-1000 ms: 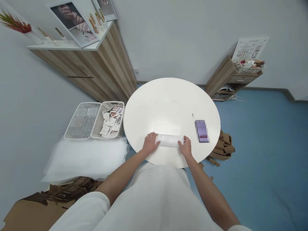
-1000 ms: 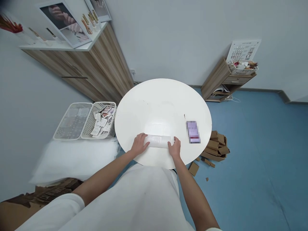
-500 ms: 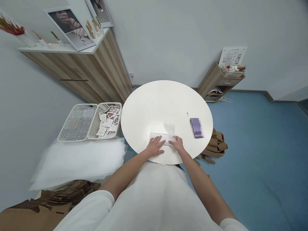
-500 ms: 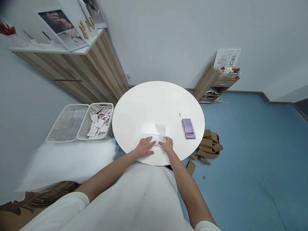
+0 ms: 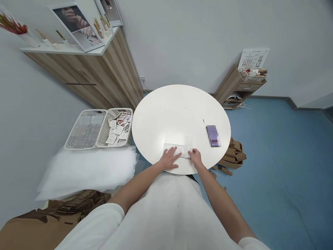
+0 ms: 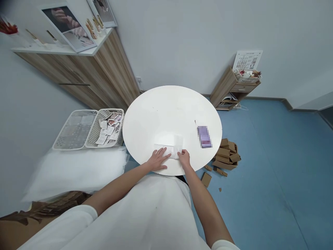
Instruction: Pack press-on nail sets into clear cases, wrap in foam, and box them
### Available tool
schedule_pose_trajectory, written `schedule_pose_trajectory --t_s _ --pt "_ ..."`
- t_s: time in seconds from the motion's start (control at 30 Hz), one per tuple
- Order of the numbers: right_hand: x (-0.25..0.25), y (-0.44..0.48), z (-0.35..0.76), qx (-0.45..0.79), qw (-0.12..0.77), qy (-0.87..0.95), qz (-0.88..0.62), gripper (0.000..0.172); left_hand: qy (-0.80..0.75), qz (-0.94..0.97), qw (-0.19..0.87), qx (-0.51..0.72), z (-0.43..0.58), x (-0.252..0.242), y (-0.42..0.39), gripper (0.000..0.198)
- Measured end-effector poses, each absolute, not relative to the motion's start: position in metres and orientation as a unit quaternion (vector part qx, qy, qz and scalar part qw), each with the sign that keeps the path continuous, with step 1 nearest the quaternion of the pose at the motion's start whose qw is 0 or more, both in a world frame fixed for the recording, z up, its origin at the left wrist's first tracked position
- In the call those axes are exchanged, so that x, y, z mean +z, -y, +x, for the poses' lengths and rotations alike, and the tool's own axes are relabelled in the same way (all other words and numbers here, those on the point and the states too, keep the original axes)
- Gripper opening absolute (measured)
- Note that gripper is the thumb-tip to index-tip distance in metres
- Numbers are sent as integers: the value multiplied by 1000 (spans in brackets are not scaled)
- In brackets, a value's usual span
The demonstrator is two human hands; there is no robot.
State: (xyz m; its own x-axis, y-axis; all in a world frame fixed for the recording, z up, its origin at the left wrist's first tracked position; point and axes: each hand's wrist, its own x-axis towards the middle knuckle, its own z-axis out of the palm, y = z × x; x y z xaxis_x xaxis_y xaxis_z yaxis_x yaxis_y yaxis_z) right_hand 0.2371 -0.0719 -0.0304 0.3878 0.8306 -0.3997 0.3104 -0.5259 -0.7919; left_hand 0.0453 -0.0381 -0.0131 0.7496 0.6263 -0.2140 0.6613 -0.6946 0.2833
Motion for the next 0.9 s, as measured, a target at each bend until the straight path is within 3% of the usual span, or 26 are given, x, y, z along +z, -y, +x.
schedule_pose_trajectory --t_s 0.4,0.57,0.67,0.8,0.9 --pt "-12 65 223 454 254 468 -715 30 -339 924 175 -6 52 -8 41 67" --pt "-8 63 230 404 213 518 -723 46 -363 911 192 -38 49 -7 42 57" --pt "-9 65 229 381 151 548 -729 55 -434 869 236 -18 41 -10 46 60" --pt "-15 66 216 358 107 554 -744 52 -644 690 329 30 23 -20 51 68" --pt "-19 64 204 358 101 565 -737 51 -693 596 399 74 13 -26 50 68"
